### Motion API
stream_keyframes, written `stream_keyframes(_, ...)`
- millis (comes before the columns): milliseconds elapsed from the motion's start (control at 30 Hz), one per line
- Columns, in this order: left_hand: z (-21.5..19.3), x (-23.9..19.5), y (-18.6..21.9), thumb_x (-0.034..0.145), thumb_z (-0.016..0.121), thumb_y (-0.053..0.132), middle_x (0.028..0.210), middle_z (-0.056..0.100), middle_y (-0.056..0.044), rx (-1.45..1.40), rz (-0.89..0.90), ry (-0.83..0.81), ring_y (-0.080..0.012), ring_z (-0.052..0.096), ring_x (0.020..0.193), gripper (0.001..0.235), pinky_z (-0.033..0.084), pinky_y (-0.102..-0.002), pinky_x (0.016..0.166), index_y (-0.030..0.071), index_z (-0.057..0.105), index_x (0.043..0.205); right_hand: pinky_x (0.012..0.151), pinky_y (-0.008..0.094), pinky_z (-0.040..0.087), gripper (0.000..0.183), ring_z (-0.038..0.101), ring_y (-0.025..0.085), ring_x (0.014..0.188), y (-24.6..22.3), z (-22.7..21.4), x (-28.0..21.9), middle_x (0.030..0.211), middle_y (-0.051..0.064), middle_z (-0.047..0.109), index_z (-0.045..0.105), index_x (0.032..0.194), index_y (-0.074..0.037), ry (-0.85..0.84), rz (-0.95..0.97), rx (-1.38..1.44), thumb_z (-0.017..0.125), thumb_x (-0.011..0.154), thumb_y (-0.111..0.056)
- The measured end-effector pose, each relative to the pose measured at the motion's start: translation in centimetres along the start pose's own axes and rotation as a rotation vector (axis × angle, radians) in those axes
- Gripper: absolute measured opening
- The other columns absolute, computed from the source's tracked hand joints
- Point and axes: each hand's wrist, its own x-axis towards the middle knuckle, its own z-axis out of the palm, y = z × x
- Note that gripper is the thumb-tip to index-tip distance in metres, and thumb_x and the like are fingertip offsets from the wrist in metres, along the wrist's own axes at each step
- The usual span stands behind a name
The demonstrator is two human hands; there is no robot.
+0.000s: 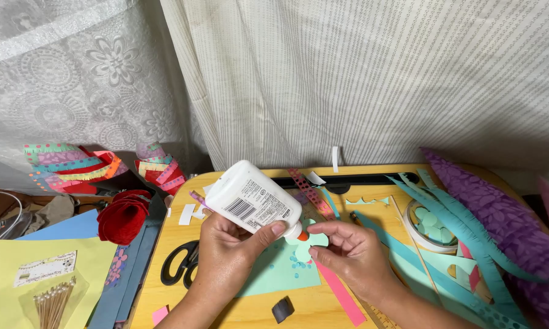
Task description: Gluing a paper flower to a wooden stick and wrapping a pink paper strip around the base to create a decorative item.
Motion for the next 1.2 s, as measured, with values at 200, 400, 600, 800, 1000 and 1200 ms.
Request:
stream_keyframes(200, -0.01, 0.0, -0.24, 0.075, 0.086, 0.003, 0.09, 0.085, -0.012, 0.015, -0.018, 0.015, -0.0153, 0.077, 0.079, 0.018, 0.063, -0.029, 0.07, -0.001, 0.08, 0.091, 0.071, 0.03, 0.062, 0.032, 0.072, 0.015, 0.075, 0.41, -0.09, 0.02, 0.086, 0.013, 0.083, 0.078, 0.112, 0.004, -0.001, -0.019, 0.008, 0.079, 0.08, 0.008)
stream_keyframes(400, 0.0, 0.0, -0.1, 0.076, 0.085, 0.005, 0.091, 0.085, -0.012, 0.015, 0.016, -0.007, -0.0154, 0.077, 0.08, 0.017, 0.063, -0.029, 0.072, -0.001, 0.08, 0.092, 0.069, 0.029, 0.061, 0.032, 0.071, 0.015, 0.073, 0.14, 0.01, 0.01, 0.084, 0.012, 0.083, 0.078, 0.112, 0.004, 0.001, -0.004, 0.006, 0.079, 0.08, 0.008)
stream_keyframes(600, -0.08, -0.04, -0.14, 0.076, 0.085, 0.006, 0.092, 0.085, -0.011, 0.044, 0.004, 0.003, -0.0151, 0.077, 0.081, 0.017, 0.064, -0.029, 0.073, 0.0, 0.081, 0.091, 0.072, 0.031, 0.063, 0.034, 0.074, 0.017, 0.077, 0.0, 0.03, -0.02, 0.09, 0.015, 0.085, 0.077, 0.113, 0.005, -0.008, 0.002, 0.026, 0.079, 0.08, 0.008)
stream_keyframes(800, 0.05, -0.03, -0.05, 0.075, 0.086, 0.005, 0.091, 0.086, -0.011, 0.052, -0.014, 0.021, -0.0152, 0.077, 0.08, 0.018, 0.064, -0.029, 0.073, 0.0, 0.08, 0.091, 0.071, 0.031, 0.063, 0.033, 0.074, 0.017, 0.075, 0.0, 0.04, -0.01, 0.089, 0.015, 0.084, 0.077, 0.113, 0.005, -0.011, -0.005, 0.036, 0.079, 0.08, 0.007)
stream_keyframes(1000, 0.06, -0.04, -0.09, 0.075, 0.086, 0.004, 0.091, 0.086, -0.011, 0.042, -0.009, 0.016, -0.0151, 0.077, 0.081, 0.017, 0.064, -0.029, 0.073, 0.0, 0.081, 0.091, 0.068, 0.028, 0.058, 0.032, 0.069, 0.014, 0.072, 0.38, -0.09, -0.03, 0.083, 0.011, 0.081, 0.077, 0.113, 0.004, -0.015, -0.025, 0.015, 0.079, 0.081, 0.007)
stream_keyframes(1200, 0.02, -0.07, -0.12, 0.076, 0.085, 0.005, 0.093, 0.085, -0.011, 0.044, 0.02, 0.01, -0.0147, 0.077, 0.083, 0.018, 0.063, -0.029, 0.075, 0.0, 0.08, 0.092, 0.071, 0.029, 0.061, 0.032, 0.071, 0.014, 0.076, 0.44, -0.08, 0.02, 0.089, 0.013, 0.083, 0.077, 0.113, 0.005, -0.026, -0.033, 0.028, 0.078, 0.081, 0.008)
